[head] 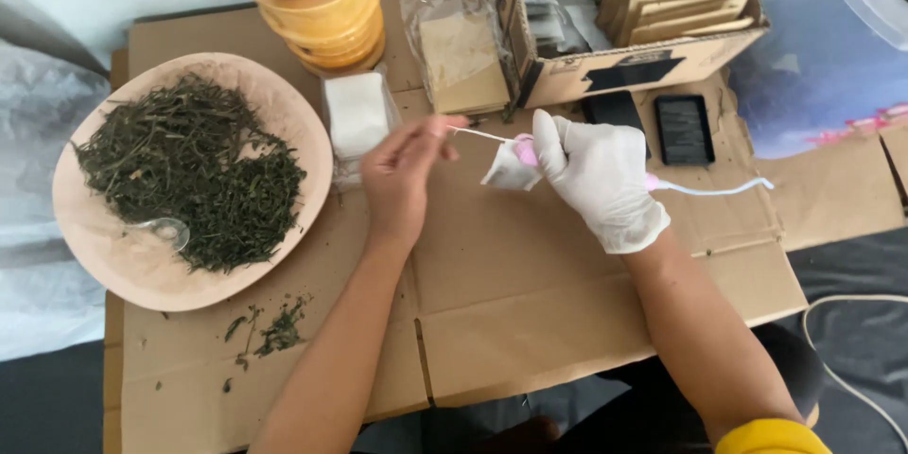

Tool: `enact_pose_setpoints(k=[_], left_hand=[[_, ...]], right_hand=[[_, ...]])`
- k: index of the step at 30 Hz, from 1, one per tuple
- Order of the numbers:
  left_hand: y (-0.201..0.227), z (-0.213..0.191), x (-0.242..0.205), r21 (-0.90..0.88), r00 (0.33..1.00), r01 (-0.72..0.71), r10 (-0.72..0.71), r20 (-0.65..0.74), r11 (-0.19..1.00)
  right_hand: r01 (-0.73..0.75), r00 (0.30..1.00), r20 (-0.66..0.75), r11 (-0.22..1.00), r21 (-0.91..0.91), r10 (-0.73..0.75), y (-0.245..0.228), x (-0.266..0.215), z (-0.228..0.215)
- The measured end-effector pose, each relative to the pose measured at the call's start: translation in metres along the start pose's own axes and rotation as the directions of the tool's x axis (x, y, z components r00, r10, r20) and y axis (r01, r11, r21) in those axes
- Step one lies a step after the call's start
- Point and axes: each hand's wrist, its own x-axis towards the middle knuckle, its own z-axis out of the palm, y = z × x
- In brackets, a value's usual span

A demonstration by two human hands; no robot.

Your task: Sealing individual tea bags using a handheld heat sealer on a cardboard-covered workspace

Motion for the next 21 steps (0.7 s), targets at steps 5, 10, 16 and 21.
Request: enact_pose_setpoints(k=[5, 10, 16, 21], left_hand=[[0.002, -0.005, 0.003, 0.063, 0.979, -0.163, 0.169, -0.114, 0.985], [-0.008, 0.007, -0.006, 0.264, 0.935, -0.331, 0.278, 0.221, 0.906], [0.000, 0.013, -0.011, 0.333, 0.905, -0.401, 0.313, 0.288, 0.854], [-0.017, 0.017, -0.014, 0.291, 0.890, -0.384, 0.267, 0.370, 0.876]], right_hand=[[-0.034, 0.999, 0.003, 0.999, 0.012, 0.034, 0.010, 0.005, 0.006], [-0.037, 0.998, -0.058, 0.999, 0.028, 0.039, 0.002, 0.002, 0.001], [-0.030, 0.999, -0.037, 0.999, -0.037, 0.028, -0.003, 0.002, -0.003], [-0.003, 0.999, -0.046, 1.000, -0.018, 0.002, -0.011, -0.002, -0.010]])
